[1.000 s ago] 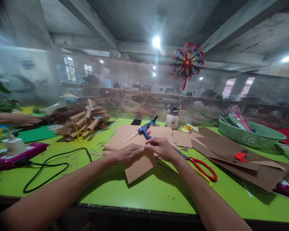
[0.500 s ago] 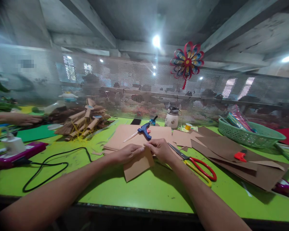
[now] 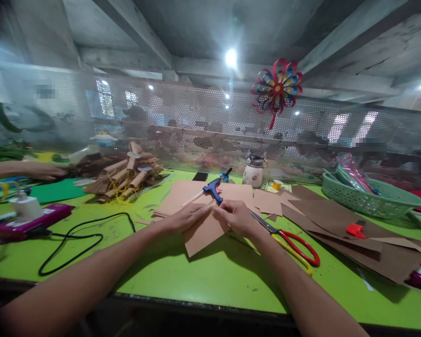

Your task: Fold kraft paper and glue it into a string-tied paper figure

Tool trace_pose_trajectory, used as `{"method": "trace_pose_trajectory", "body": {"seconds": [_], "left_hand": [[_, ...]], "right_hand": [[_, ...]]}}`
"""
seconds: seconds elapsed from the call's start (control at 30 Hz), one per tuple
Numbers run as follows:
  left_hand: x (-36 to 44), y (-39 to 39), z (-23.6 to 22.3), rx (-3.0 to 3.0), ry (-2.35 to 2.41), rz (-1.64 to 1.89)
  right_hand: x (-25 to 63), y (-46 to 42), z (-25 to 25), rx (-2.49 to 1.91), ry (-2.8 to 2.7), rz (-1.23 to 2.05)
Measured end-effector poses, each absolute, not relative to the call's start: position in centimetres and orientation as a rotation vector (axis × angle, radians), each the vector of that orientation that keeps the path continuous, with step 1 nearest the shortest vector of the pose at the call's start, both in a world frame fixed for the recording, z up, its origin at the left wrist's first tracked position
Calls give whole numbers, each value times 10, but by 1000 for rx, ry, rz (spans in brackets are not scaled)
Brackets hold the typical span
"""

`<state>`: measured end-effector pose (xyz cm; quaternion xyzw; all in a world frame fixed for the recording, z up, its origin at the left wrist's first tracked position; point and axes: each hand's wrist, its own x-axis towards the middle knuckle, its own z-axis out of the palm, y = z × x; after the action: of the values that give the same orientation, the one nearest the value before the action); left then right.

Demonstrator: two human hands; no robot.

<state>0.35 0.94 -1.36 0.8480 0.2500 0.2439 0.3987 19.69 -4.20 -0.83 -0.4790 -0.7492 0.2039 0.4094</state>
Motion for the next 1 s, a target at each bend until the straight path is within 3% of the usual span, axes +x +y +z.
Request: {"method": "trace_pose_trajectory", "body": {"seconds": [0.5, 1.0], "left_hand": [[4, -2, -8, 2068, 578, 549], [10, 5, -21, 2134, 686, 580]], "right_hand": [[195, -44, -5, -1198, -1944, 303], [206, -30, -10, -1101, -1770, 581]]}}
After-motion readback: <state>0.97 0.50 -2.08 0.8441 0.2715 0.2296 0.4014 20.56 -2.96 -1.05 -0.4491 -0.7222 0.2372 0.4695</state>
